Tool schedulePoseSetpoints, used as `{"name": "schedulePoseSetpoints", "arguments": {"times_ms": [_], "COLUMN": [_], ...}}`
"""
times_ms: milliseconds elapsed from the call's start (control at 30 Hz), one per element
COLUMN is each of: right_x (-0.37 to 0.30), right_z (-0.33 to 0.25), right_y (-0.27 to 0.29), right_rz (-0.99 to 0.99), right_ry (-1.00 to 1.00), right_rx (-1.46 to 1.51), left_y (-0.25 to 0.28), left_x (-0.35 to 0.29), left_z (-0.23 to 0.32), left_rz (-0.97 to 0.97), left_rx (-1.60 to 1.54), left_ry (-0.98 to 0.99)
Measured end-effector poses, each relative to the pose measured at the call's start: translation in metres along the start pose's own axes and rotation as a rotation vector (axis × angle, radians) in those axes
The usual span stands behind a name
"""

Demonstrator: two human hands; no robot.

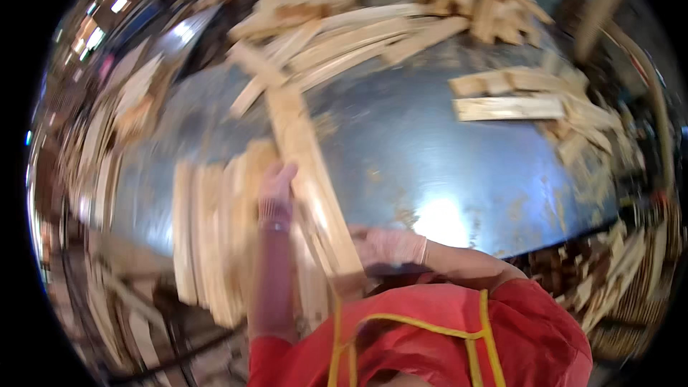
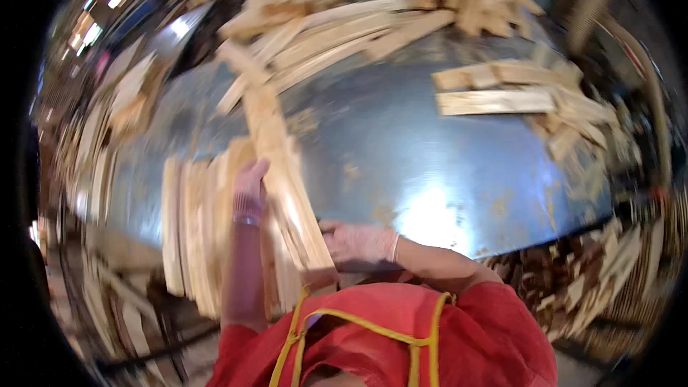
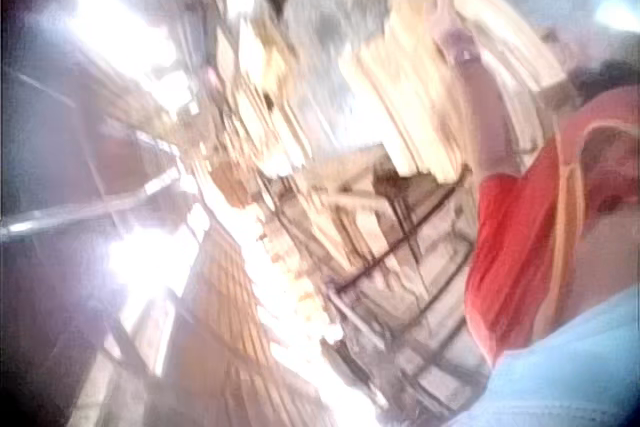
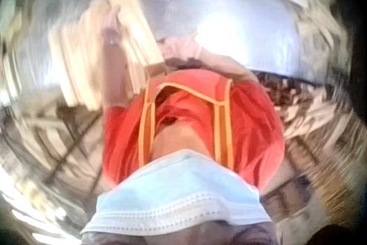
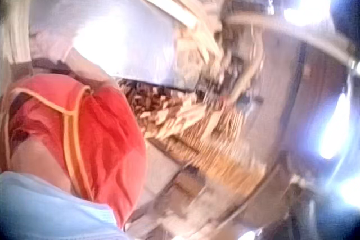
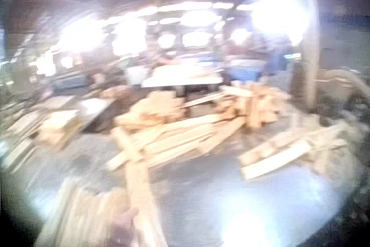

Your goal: The person repeatedly picks up wooden planks from a pile on a metal table and stacks them into a neat pile. The person uses both hands to handle the planks, aligning them as they stack. The task continues throughout the clip with the stack growing in size.

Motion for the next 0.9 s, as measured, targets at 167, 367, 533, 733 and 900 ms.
{"name": "schedulePoseSetpoints", "arguments": {"times_ms": [167, 367, 533, 733, 900], "right_x": [-0.098, -0.177, -0.274, -0.289, -0.273], "right_z": [-0.029, -0.266, -0.517, -0.36, -0.347], "right_y": [0.022, 0.239, 0.37, 0.432, 0.4], "right_rz": [0.281, 0.663, 1.161, 0.748, 0.63], "right_ry": [-0.143, 0.363, 0.609, -0.353, -0.421], "right_rx": [0.005, -0.945, -0.865, -2.222, -1.989], "left_y": [-0.167, -0.249, -0.359, -0.382, -0.378], "left_x": [-0.01, -0.036, -0.085, -0.105, -0.102], "left_z": [-0.052, -0.122, -0.107, -0.145, -0.121], "left_rz": [-0.225, -0.394, -0.564, -0.399, -0.288], "left_rx": [-0.32, 0.122, 0.594, 0.34, 0.533], "left_ry": [0.082, -0.05, -0.115, 0.177, 0.113]}}
Point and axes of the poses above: each hand's wrist, its own x-axis towards the middle knuckle, its own y-axis out of the back of the hand, z = x × y, the point moved 10 cm from there along x, towards the middle knuckle, and after that the axes turned 3 degrees about y, right-handed, at the moved point
